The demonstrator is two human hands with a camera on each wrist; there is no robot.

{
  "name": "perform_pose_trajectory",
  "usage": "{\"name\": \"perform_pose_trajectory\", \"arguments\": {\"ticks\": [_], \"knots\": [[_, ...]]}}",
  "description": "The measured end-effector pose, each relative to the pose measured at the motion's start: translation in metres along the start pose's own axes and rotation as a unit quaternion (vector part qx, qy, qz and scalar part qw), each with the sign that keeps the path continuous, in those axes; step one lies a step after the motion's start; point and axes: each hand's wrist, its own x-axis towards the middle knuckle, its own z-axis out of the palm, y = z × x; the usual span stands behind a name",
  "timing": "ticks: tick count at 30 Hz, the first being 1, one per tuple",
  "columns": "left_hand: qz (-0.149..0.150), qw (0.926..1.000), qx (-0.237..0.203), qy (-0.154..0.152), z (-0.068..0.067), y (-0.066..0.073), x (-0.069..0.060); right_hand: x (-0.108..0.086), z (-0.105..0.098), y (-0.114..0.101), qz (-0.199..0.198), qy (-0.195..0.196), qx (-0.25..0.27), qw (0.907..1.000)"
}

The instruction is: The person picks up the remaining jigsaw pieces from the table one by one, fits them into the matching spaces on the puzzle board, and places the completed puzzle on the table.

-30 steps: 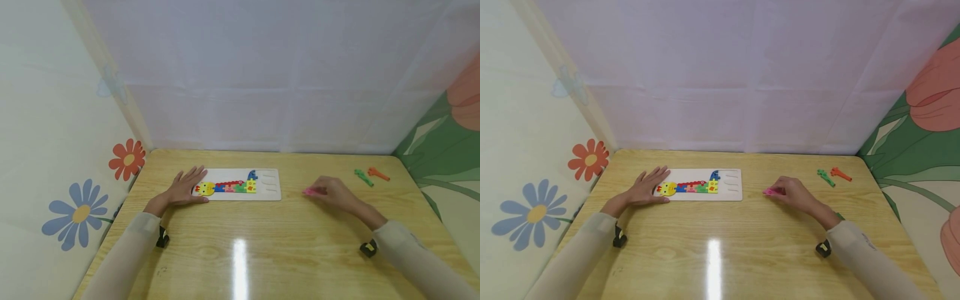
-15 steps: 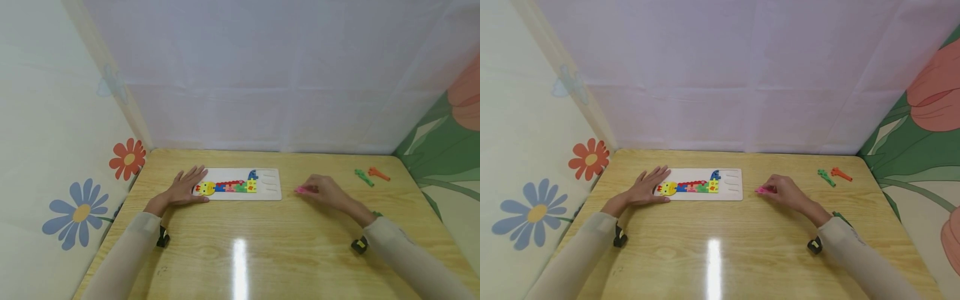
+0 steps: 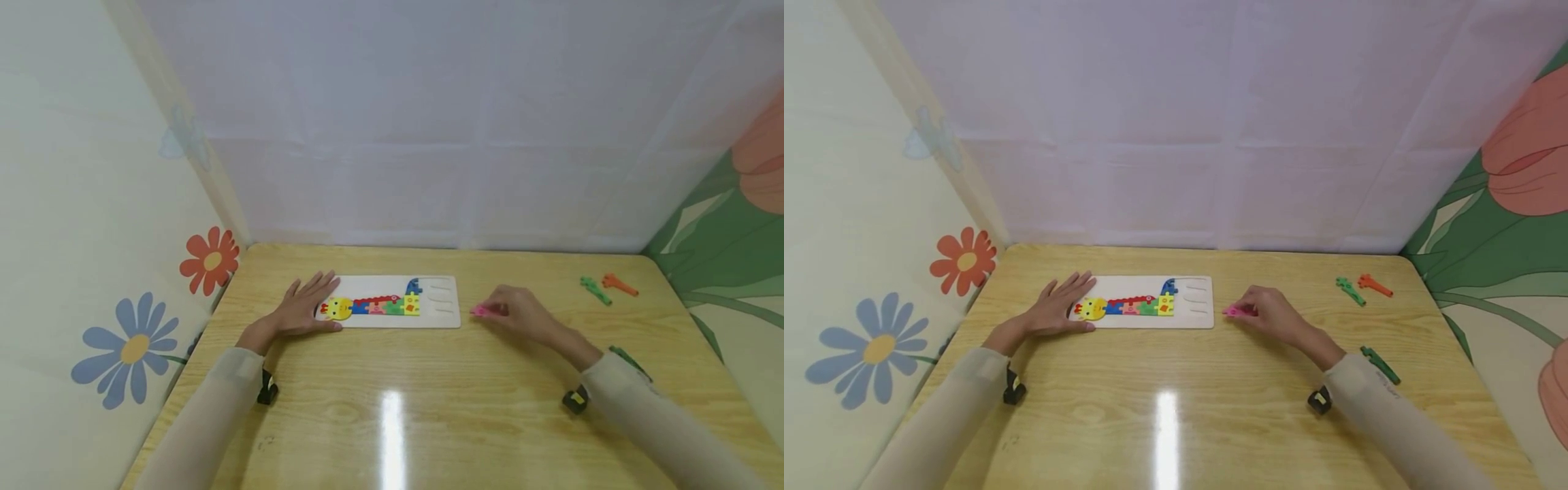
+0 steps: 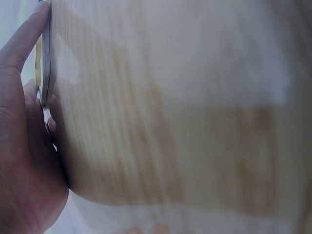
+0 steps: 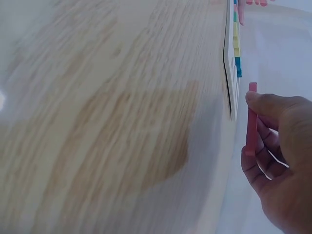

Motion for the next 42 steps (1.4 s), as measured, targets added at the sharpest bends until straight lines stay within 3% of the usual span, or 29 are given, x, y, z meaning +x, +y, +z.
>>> {"name": "perform_pose_trajectory", "arguments": {"ticks": [9, 19, 27, 34, 42], "knots": [[-0.001, 1.0, 0.004, -0.005, 0.002, -0.004, 0.002, 0.006, 0.005, -0.01, -0.01, 0.006, 0.004, 0.9999], [-0.001, 1.0, 0.003, -0.002, 0.003, -0.003, 0.002, 0.015, 0.012, -0.022, 0.009, -0.017, 0.018, 0.9997], [0.011, 0.9999, -0.002, 0.009, 0.002, -0.002, 0.001, 0.024, 0.019, -0.026, -0.016, -0.006, 0.001, 0.9999], [0.004, 1.0, 0.001, 0.005, 0.001, -0.002, 0.001, 0.032, 0.023, -0.034, -0.021, -0.007, 0.0, 0.9998], [0.004, 1.0, 0.0, 0.006, 0.001, -0.002, 0.001, 0.04, 0.027, -0.042, -0.001, -0.02, 0.004, 0.9998]]}}
